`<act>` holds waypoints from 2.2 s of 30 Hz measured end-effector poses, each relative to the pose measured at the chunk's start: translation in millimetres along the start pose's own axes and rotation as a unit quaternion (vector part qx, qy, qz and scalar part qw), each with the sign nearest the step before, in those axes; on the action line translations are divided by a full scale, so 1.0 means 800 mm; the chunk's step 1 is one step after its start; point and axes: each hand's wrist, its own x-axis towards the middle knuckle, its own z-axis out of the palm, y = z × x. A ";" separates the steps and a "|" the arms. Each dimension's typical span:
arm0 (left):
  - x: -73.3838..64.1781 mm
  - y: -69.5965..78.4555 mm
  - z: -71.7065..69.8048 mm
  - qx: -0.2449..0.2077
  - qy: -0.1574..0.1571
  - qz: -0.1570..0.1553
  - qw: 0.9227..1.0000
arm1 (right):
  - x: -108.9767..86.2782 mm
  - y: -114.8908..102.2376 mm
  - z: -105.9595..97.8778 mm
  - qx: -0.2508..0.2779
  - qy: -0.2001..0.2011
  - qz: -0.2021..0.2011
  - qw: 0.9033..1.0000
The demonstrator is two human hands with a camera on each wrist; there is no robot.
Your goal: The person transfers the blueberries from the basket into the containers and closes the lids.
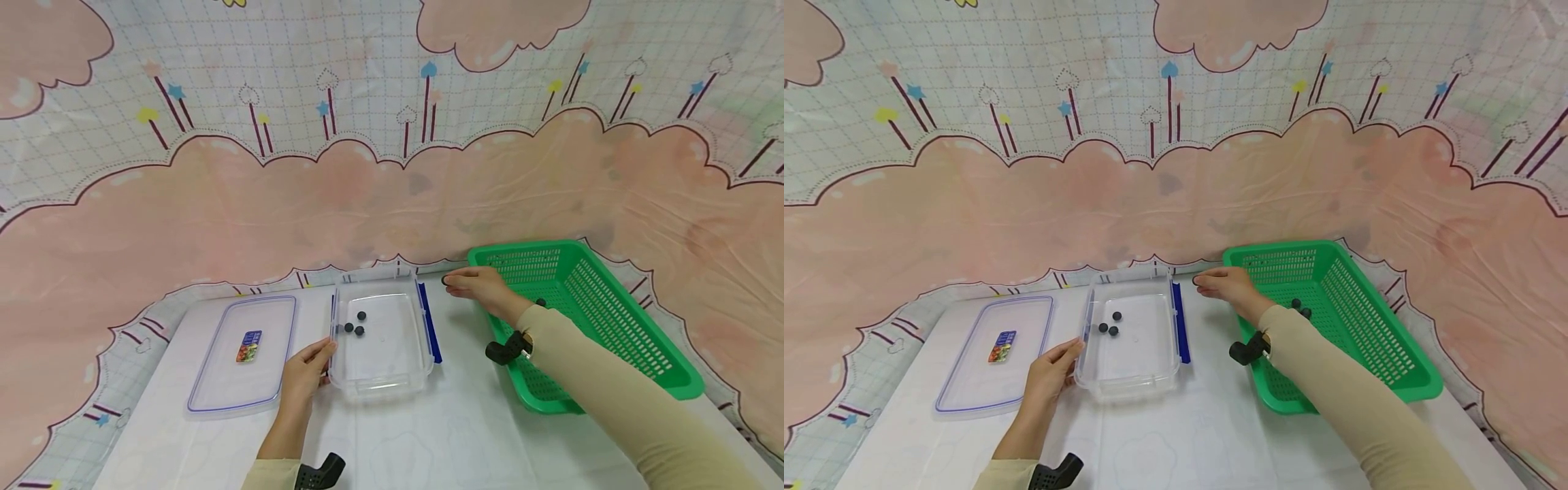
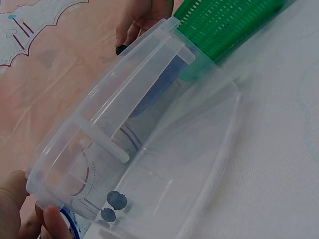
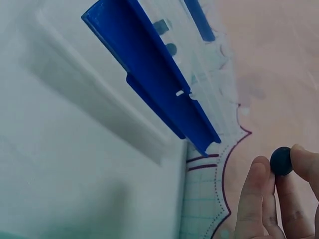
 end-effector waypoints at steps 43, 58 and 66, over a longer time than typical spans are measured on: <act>-0.001 0.001 0.000 -0.003 0.002 -0.001 1.000 | 0.014 -0.001 0.087 0.032 -0.029 0.045 0.998; 0.001 0.000 -0.001 -0.005 0.001 0.001 1.000 | 0.028 -0.011 0.122 -0.034 -0.022 0.065 0.997; 0.000 0.000 0.000 -0.007 -0.003 0.002 1.000 | 0.035 -0.007 0.148 -0.056 -0.030 0.065 0.996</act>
